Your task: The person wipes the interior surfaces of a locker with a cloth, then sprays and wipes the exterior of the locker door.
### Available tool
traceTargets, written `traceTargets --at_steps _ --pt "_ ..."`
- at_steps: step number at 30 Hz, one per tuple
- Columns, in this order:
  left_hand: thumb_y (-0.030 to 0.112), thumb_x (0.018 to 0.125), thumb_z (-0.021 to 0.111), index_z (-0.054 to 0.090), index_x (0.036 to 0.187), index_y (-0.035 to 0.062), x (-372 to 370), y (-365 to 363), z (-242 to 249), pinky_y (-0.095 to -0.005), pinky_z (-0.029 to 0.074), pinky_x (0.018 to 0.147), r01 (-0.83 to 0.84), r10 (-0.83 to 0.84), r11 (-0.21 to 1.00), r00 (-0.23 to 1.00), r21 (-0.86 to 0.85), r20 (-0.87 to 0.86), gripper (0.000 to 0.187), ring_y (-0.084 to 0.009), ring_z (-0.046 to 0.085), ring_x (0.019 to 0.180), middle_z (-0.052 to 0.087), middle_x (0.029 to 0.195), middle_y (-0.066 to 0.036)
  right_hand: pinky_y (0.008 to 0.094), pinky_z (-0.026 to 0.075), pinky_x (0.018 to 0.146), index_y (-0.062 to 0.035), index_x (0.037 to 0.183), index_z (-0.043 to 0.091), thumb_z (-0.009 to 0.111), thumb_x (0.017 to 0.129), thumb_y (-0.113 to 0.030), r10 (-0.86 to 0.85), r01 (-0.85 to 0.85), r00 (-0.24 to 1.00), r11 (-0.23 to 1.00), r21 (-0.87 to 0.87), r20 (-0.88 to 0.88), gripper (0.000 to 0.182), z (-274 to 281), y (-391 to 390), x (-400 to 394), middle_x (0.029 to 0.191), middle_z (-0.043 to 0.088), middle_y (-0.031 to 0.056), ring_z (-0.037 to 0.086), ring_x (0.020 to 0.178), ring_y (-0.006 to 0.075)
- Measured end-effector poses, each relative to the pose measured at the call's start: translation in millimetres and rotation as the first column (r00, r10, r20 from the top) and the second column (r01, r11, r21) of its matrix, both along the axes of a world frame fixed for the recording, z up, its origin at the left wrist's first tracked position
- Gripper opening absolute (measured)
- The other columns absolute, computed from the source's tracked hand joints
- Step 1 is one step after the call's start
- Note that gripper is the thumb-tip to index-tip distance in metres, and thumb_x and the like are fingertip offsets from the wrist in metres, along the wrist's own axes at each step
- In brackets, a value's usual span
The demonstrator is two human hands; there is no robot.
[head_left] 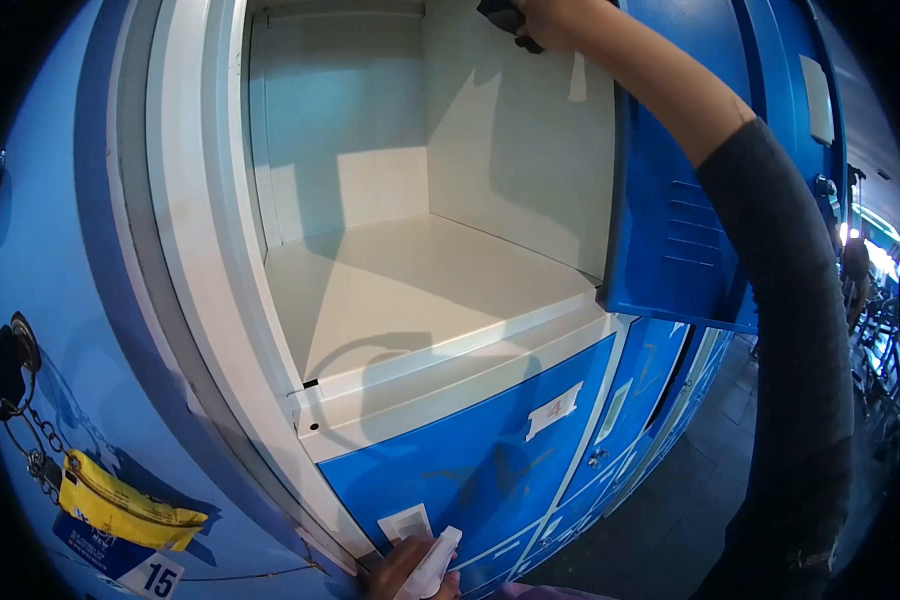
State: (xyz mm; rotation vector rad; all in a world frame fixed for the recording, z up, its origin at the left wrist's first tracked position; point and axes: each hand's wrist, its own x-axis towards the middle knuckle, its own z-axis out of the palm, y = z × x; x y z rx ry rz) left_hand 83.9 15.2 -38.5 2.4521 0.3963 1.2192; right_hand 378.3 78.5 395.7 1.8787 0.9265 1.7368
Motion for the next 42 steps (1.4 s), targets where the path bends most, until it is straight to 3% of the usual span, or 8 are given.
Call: traceTargets --at_steps 4,6,11,18,24,30,36,42 --pt "-0.004 0.069 0.065 0.056 0.119 0.0028 -2 0 -14 -0.0415 0.048 0.063 -0.049 0.042 0.989 0.998 0.137 0.054 0.052 -0.0326 0.060 0.074 0.062 0.087 -0.014 0.0464 0.007 0.115 -0.0143 0.137 0.046 0.047 0.091 -0.044 -0.055 0.057 0.998 0.991 -0.118 0.024 0.055 -73 -8 2 0.147 0.038 0.0042 0.032 0.137 0.0204" --pt "-0.005 0.069 0.065 0.056 0.120 0.0023 2 -4 10 -0.0416 0.048 0.063 0.059 -0.058 0.998 0.992 -0.010 0.111 0.052 -0.0327 0.060 0.074 0.061 0.086 -0.015 0.0429 0.013 0.115 -0.0101 0.138 0.045 0.047 0.090 -0.040 -0.138 0.131 0.990 0.961 -0.243 -0.014 0.056 -117 -25 -12 0.148 0.034 0.0082 0.031 0.137 0.0242" --pt "-0.006 0.069 0.064 0.055 0.120 0.0018 -2 -1 -8 -0.0405 0.048 0.064 0.076 -0.071 0.995 0.993 -0.057 0.090 0.053 -0.0321 0.060 0.075 0.061 0.086 -0.015 0.0440 0.016 0.114 -0.0045 0.137 0.044 0.047 0.088 -0.034 -0.235 0.168 0.964 0.899 -0.403 -0.121 0.057 -192 -39 -27 0.148 0.034 0.0127 0.032 0.137 0.0266" --pt "-0.007 0.069 0.064 0.057 0.118 0.0022 0 -5 4 -0.0397 0.049 0.066 0.121 -0.104 0.987 0.983 -0.108 0.152 0.051 -0.0316 0.061 0.076 0.061 0.086 -0.015 0.0466 0.014 0.114 -0.0162 0.138 0.045 0.050 0.088 -0.043 -0.135 0.117 0.987 0.976 -0.183 -0.090 0.056 -118 -25 -14 0.149 0.034 -0.0008 0.027 0.139 0.0196" --pt "-0.007 0.069 0.064 0.058 0.118 0.0011 1 -2 6 -0.0408 0.048 0.063 0.074 -0.072 0.997 0.989 -0.009 0.131 0.050 -0.0322 0.060 0.074 0.061 0.087 -0.016 0.0526 0.021 0.108 -0.0137 0.133 0.049 0.056 0.082 -0.050 -0.115 0.117 0.988 0.993 0.015 -0.104 0.062 23 6 0 0.147 0.037 0.0057 0.027 0.138 0.0262" --pt "-0.008 0.069 0.064 0.058 0.118 0.0008 2 0 4 -0.0416 0.048 0.063 0.076 -0.073 0.997 0.988 -0.016 0.138 0.050 -0.0330 0.059 0.074 0.062 0.087 -0.016 0.0577 0.017 0.109 -0.0170 0.139 0.043 0.059 0.084 -0.043 -0.272 0.230 0.947 0.945 -0.233 -0.170 0.063 -16 31 -19 0.150 0.032 0.0071 0.026 0.139 0.0312" --pt "-0.007 0.069 0.064 0.058 0.118 0.0013 -1 -3 5 -0.0414 0.048 0.065 0.085 -0.079 0.995 0.988 -0.046 0.134 0.050 -0.0337 0.060 0.076 0.061 0.087 -0.016 0.0563 0.012 0.112 -0.0196 0.138 0.045 0.058 0.085 -0.033 -0.380 0.199 0.901 0.791 -0.579 -0.209 0.057 -114 36 -28 0.151 0.030 0.0004 0.028 0.139 0.0226" --pt "-0.007 0.069 0.063 0.058 0.118 0.0012 -4 1 -7 -0.0409 0.048 0.066 0.067 -0.064 0.994 0.997 -0.081 0.048 0.049 -0.0338 0.060 0.077 0.061 0.089 -0.016 0.0644 0.009 0.108 -0.0227 0.133 0.052 0.054 0.086 -0.031 -0.299 0.183 0.934 0.870 -0.457 -0.196 0.047 -98 37 -12 0.150 0.031 0.0015 0.027 0.139 0.0214"
